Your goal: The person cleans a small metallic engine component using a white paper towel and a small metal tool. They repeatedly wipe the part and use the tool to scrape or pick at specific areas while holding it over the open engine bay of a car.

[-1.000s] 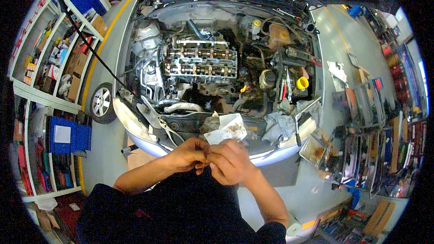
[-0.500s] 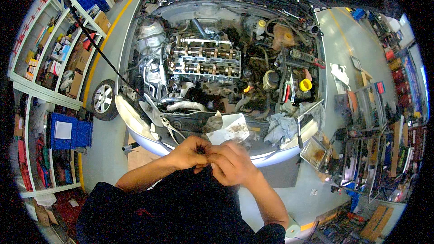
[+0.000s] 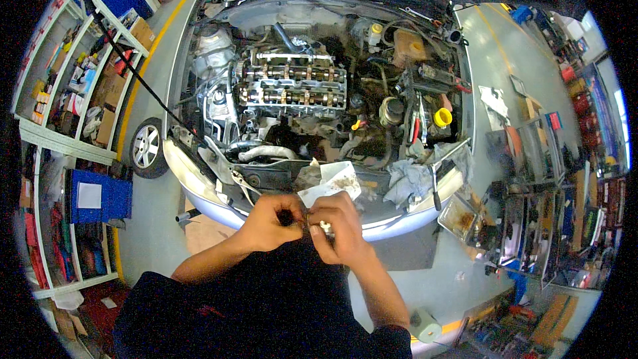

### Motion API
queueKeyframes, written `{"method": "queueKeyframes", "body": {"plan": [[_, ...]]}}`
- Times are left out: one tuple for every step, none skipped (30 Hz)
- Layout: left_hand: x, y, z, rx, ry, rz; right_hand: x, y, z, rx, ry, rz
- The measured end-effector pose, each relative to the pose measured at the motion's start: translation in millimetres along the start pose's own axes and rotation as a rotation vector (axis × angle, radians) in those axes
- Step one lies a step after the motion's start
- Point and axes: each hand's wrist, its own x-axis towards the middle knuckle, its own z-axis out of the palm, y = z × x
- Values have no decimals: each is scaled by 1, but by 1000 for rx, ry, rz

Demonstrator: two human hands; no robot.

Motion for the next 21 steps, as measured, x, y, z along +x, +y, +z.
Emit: {"method": "queueKeyframes", "body": {"plan": [[-1, 3, 1, 3, 14, -21, 1, -2, 0, -2, 24, 14], [-3, 6, 1, 8, 30, -42, 0, -3, 3, -4, 50, 22], [-3, 10, 1, 57, 44, -20, -1, -3, 5, -7, 76, 29], [-3, 13, 1, 106, 59, 3, -2, -3, 6, -9, 101, 36], [-3, 17, 1, 157, 73, 26, -3, -4, 7, 2, 123, 52], [-3, 21, 1, 184, 80, 40, -4, -5, 8, 13, 145, 68], [-3, 25, 1, 211, 88, 54, -5, -6, 9, 24, 167, 84], [-3, 27, 2, 237, 98, 67, -6, -6, 10, 26, 178, 89], [-4, 27, 2, 279, 114, 120, -7, -5, 11, 27, 190, 95], [-4, 28, 3, 320, 130, 174, -8, -4, 12, 29, 201, 101], [-4, 28, 4, 361, 147, 227, -8, -5, 13, 21, 206, 102], [-4, 27, 5, 373, 156, 258, -7, -5, 13, 14, 210, 104], [-4, 25, 6, 385, 166, 289, -7, -6, 13, 7, 214, 105], [-4, 24, 6, 396, 176, 321, -7, -6, 13, -3, 214, 101], [-4, 25, 5, 394, 163, 322, -7, -6, 13, -13, 214, 97], [-4, 28, 4, 392, 150, 323, -7, -5, 13, -22, 214, 93], [-4, 31, 2, 390, 138, 324, -8, -4, 13, -22, 215, 99], [-2, 32, 0, 364, 120, 305, -9, -2, 11, -22, 215, 104], [1, 34, -3, 339, 101, 286, -10, 0, 11, -22, 216, 110], [4, 36, -4, 315, 83, 267, -11, 1, 11, 16, 242, 134], [5, 37, -6, 314, 61, 228, -13, 2, 11, 55, 268, 158]]}}
